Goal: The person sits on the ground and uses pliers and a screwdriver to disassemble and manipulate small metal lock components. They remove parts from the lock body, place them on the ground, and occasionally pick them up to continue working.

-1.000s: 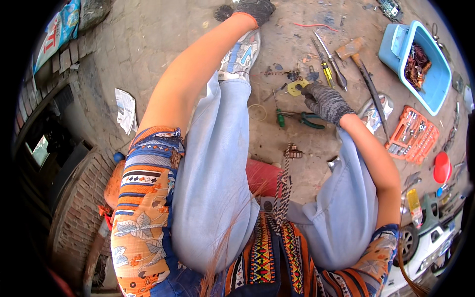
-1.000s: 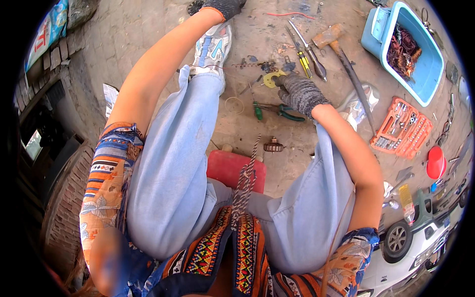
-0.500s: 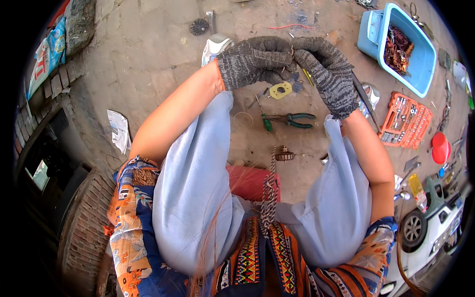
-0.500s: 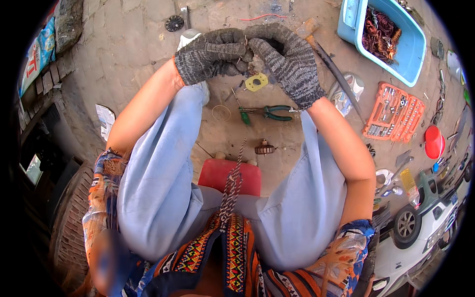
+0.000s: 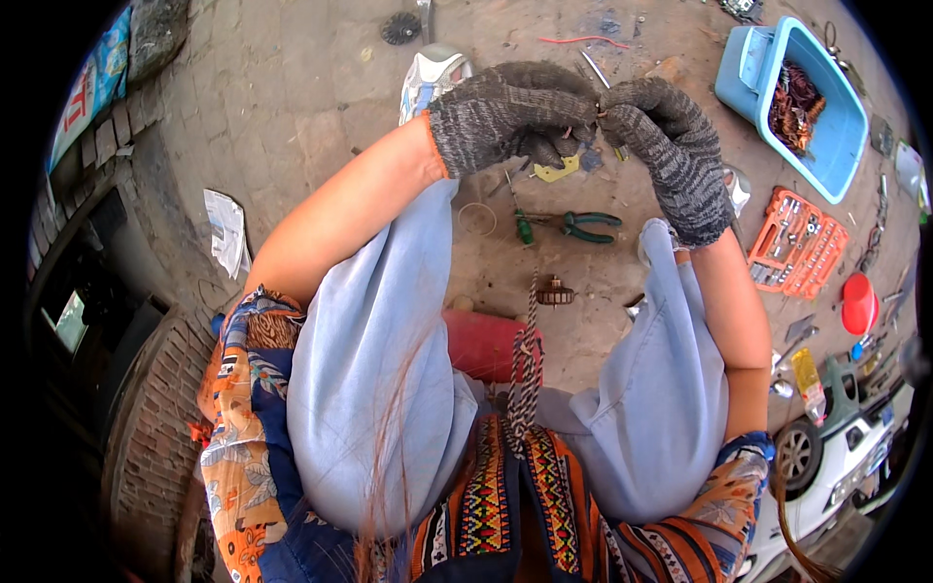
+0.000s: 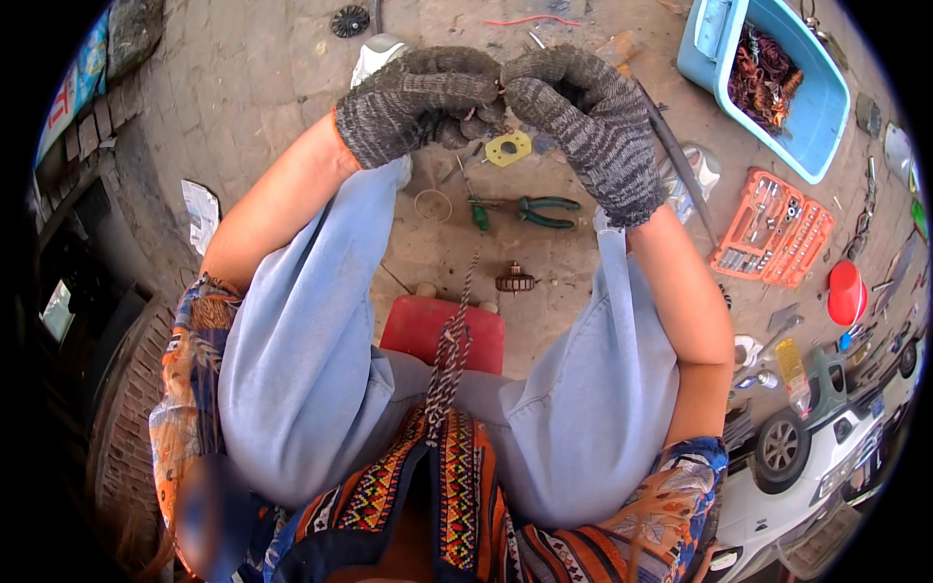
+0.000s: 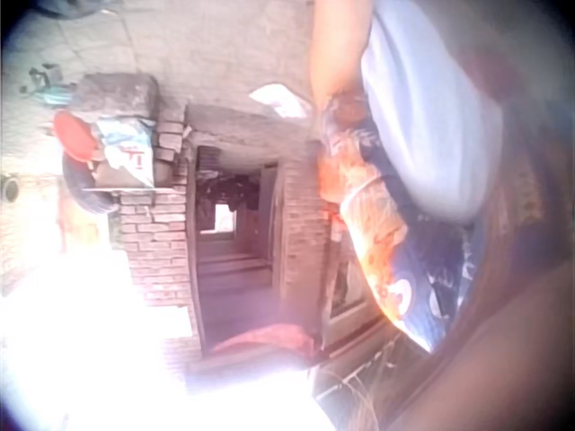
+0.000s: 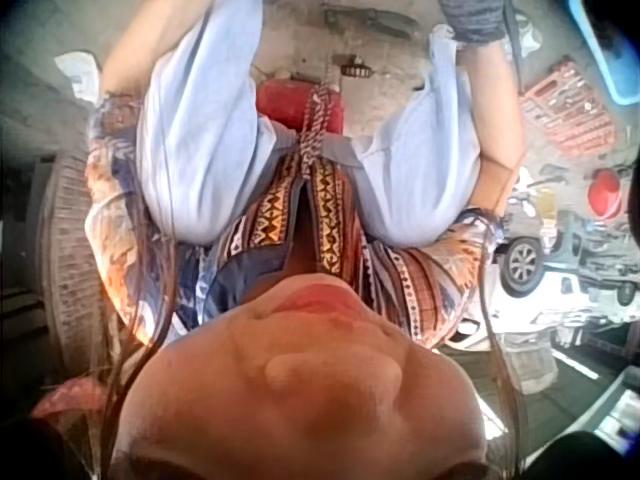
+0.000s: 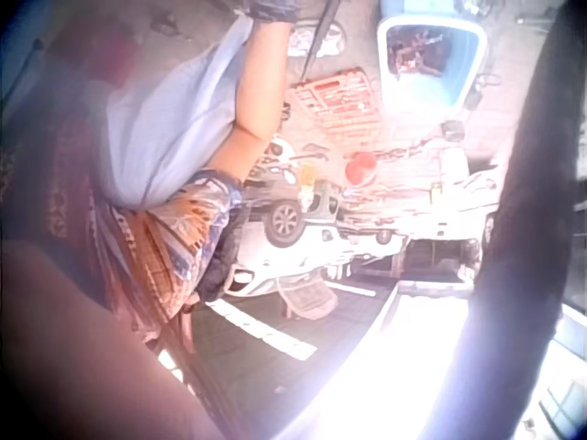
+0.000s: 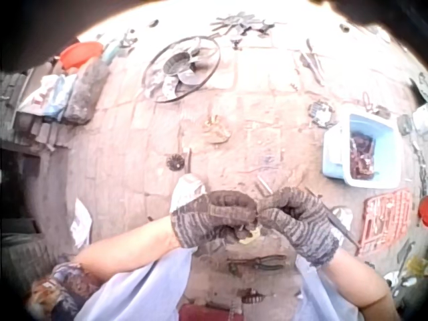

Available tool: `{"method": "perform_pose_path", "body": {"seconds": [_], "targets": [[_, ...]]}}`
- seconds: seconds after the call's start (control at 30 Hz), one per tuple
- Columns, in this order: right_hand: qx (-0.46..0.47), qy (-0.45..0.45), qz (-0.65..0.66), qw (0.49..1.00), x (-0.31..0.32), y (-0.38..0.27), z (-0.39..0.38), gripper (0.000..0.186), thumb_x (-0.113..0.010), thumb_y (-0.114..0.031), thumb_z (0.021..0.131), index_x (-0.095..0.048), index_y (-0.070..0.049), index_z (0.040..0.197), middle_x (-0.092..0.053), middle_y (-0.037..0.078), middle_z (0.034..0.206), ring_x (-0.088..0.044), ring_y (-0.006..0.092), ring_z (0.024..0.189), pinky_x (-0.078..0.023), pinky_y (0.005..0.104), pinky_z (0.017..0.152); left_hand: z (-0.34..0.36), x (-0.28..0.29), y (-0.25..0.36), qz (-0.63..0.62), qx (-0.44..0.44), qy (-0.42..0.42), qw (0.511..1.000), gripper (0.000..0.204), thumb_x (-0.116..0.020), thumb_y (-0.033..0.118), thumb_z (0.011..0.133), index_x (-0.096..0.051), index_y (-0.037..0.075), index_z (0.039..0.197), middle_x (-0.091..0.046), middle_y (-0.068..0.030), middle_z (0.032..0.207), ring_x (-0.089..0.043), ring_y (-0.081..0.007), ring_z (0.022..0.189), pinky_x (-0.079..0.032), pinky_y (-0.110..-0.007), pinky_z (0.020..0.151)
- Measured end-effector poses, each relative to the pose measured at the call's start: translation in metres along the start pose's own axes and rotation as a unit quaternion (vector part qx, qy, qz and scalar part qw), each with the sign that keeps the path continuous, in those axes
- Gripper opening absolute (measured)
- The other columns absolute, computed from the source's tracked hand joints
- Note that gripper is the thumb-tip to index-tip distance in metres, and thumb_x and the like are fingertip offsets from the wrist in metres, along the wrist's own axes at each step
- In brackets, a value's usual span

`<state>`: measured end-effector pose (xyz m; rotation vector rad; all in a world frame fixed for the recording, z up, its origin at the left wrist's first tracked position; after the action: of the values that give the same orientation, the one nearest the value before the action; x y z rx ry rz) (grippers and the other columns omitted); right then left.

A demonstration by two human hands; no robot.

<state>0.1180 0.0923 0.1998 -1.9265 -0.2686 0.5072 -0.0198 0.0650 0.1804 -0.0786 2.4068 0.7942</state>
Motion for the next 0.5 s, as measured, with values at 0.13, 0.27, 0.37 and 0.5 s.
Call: {"method": "perform_pose_path", "body": {"seconds": [0.13, 0.27, 0.37, 0.5], "targets": [[-0.012, -0.020, -0.016, 1.000, 0.000, 0.002, 0.000, 0.020, -0.063, -0.012, 0.088, -0.064, -0.005, 0.106, -0.066, 0.003, 0.095, -0.061, 0.0081, 0.083, -0.051, 0.0221, 0.066, -0.001, -0.005, 0.000, -0.004, -0.002, 0.001, 1.000, 0.023, -0.067, 0.021, 0.085, -0.063, 0.005, 0.100, -0.061, -0.0022, 0.080, -0.058, -0.0086, 0.069, -0.045, -0.021, 0.052], [0.000, -0.008, -0.025, 1.000, -0.003, -0.001, -0.001, 0.023, -0.065, -0.014, 0.087, -0.063, -0.005, 0.108, -0.066, 0.003, 0.094, -0.061, 0.0082, 0.082, -0.051, 0.0221, 0.065, 0.001, -0.006, -0.004, -0.020, 0.007, -0.030, 0.999, 0.020, -0.066, 0.022, 0.085, -0.064, 0.006, 0.097, -0.062, -0.0026, 0.079, -0.055, -0.0078, 0.066, -0.043, -0.020, 0.051], [0.003, -0.008, -0.048, 0.999, -0.003, -0.001, -0.002, 0.025, -0.065, -0.016, 0.087, -0.063, -0.005, 0.109, -0.066, 0.003, 0.093, -0.061, 0.0093, 0.083, -0.051, 0.0232, 0.067, 0.001, -0.006, -0.006, -0.025, 0.018, -0.030, 0.999, 0.021, -0.066, 0.021, 0.085, -0.064, 0.005, 0.098, -0.063, -0.0031, 0.080, -0.056, -0.0081, 0.065, -0.044, -0.021, 0.052], [0.028, 0.040, -0.236, 0.970, 0.010, 0.000, -0.001, 0.027, -0.065, -0.016, 0.087, -0.062, -0.004, 0.111, -0.066, 0.004, 0.095, -0.061, 0.0107, 0.086, -0.051, 0.0253, 0.073, 0.003, 0.001, -0.008, -0.027, -0.002, 0.017, 0.999, 0.022, -0.067, 0.018, 0.085, -0.064, 0.003, 0.102, -0.065, -0.0049, 0.086, -0.060, -0.0108, 0.069, -0.048, -0.022, 0.058]]}}
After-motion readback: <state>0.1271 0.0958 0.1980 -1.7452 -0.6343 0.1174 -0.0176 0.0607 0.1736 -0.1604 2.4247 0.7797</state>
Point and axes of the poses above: each hand's wrist, its own z-axis towards the middle knuckle, its own x-axis out of the back of the hand, y = z × x, the point moved 8 cm from there along z, towards the middle knuckle
